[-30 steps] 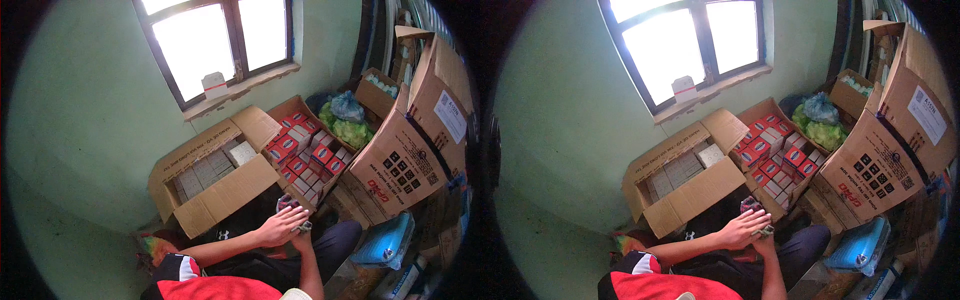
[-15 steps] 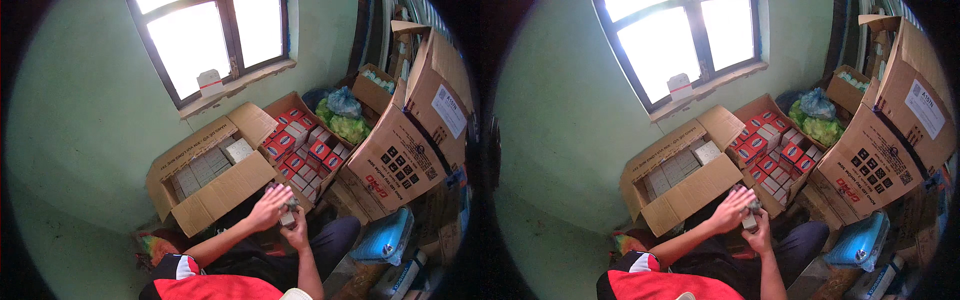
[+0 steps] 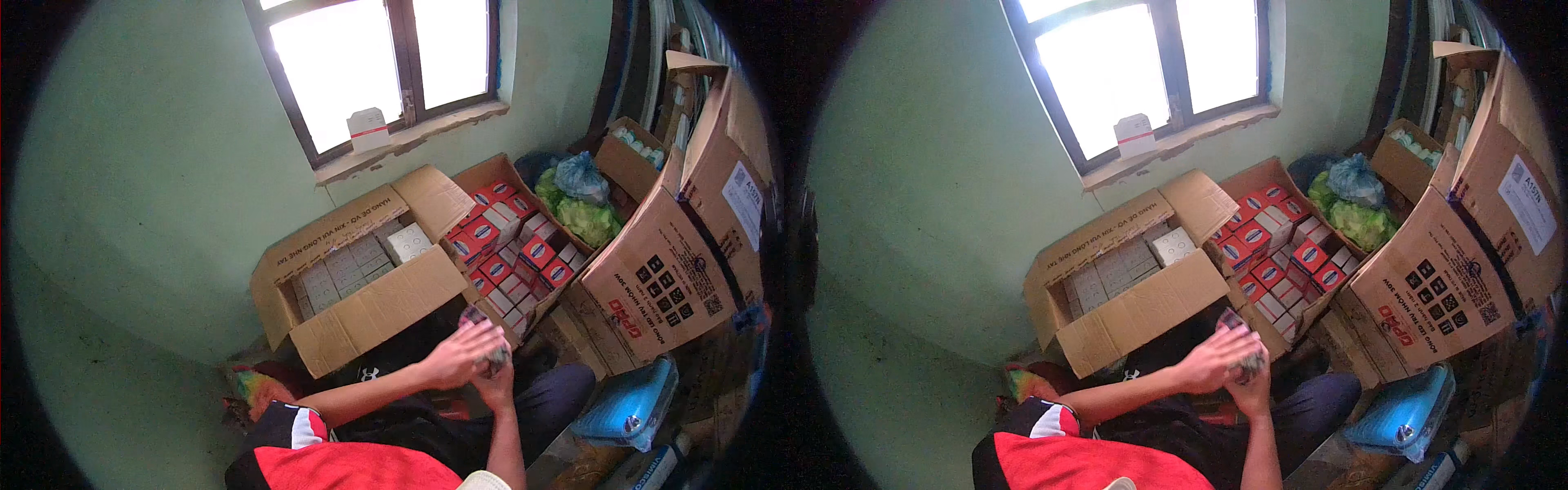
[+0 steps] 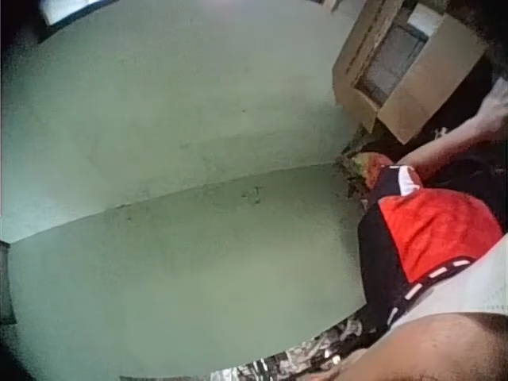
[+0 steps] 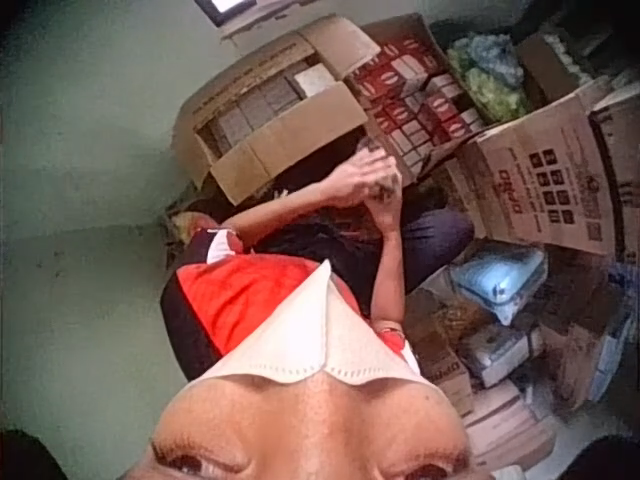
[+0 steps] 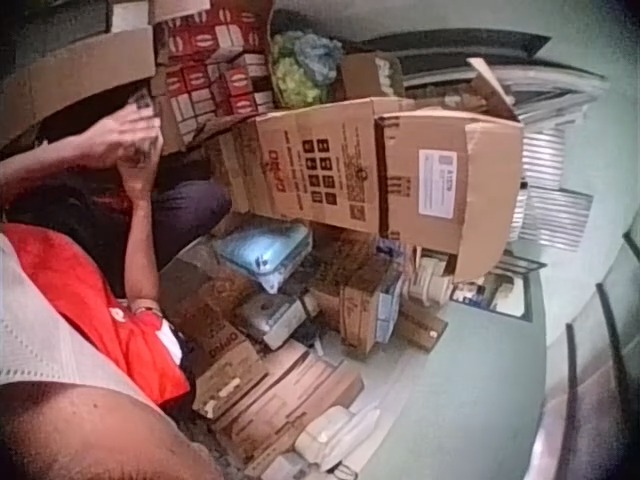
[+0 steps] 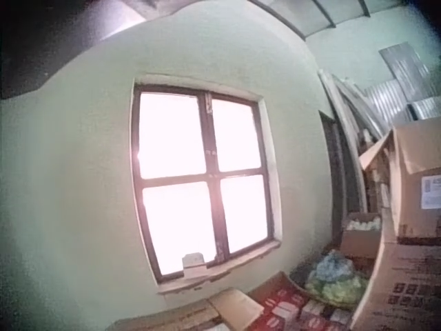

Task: The recorder is packing or organizing light fixtures and their internal components into boxes.

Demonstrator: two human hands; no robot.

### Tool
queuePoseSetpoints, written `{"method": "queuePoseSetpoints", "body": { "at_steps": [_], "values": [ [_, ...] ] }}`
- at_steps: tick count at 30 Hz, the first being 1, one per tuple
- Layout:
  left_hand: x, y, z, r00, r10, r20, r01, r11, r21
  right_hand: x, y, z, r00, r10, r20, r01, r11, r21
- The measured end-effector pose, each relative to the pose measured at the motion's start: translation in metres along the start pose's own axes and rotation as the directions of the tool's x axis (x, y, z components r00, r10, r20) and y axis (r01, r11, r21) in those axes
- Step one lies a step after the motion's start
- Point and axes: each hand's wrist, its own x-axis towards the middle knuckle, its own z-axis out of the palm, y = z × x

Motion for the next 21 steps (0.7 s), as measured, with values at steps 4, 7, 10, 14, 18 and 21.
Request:
{"method": "queuePoseSetpoints", "body": {
  "at_steps": [4, 7, 10, 14, 18, 21],
  "values": [
    [-0.011, -0.009, -0.002, 1.0, -0.019, 0.005, 0.019, 1.0, 0.005, -0.002, -0.015, 0.007, 0.998, -0.022, 0.054, 0.023, 0.999, -0.029],
    [-0.001, -0.033, -0.008, 0.969, -0.181, -0.169, 0.199, 0.975, 0.096, 0.005, -0.022, 0.003, 0.981, -0.111, 0.159, 0.161, 0.923, -0.35],
    [-0.004, -0.008, 0.002, 0.993, -0.107, -0.055, 0.106, 0.994, -0.029, -0.005, -0.027, 0.008, 0.991, 0.054, 0.12, -0.066, 0.993, 0.098],
    [-0.007, 0.008, 0.003, 0.999, 0.007, 0.035, -0.004, 0.996, -0.09, -0.004, -0.009, -0.001, 0.99, -0.137, 0.039, 0.143, 0.962, -0.235],
    [-0.003, -0.065, 0.022, 0.939, -0.278, -0.204, 0.217, 0.936, -0.277, 0.003, -0.03, 0.009, 0.993, -0.051, 0.103, 0.086, 0.927, -0.364],
    [-0.012, -0.096, 0.024, 0.726, -0.651, 0.224, 0.495, 0.267, -0.827, -0.002, -0.031, 0.011, 0.988, -0.087, 0.124, 0.11, 0.975, -0.194]
  ]
}}
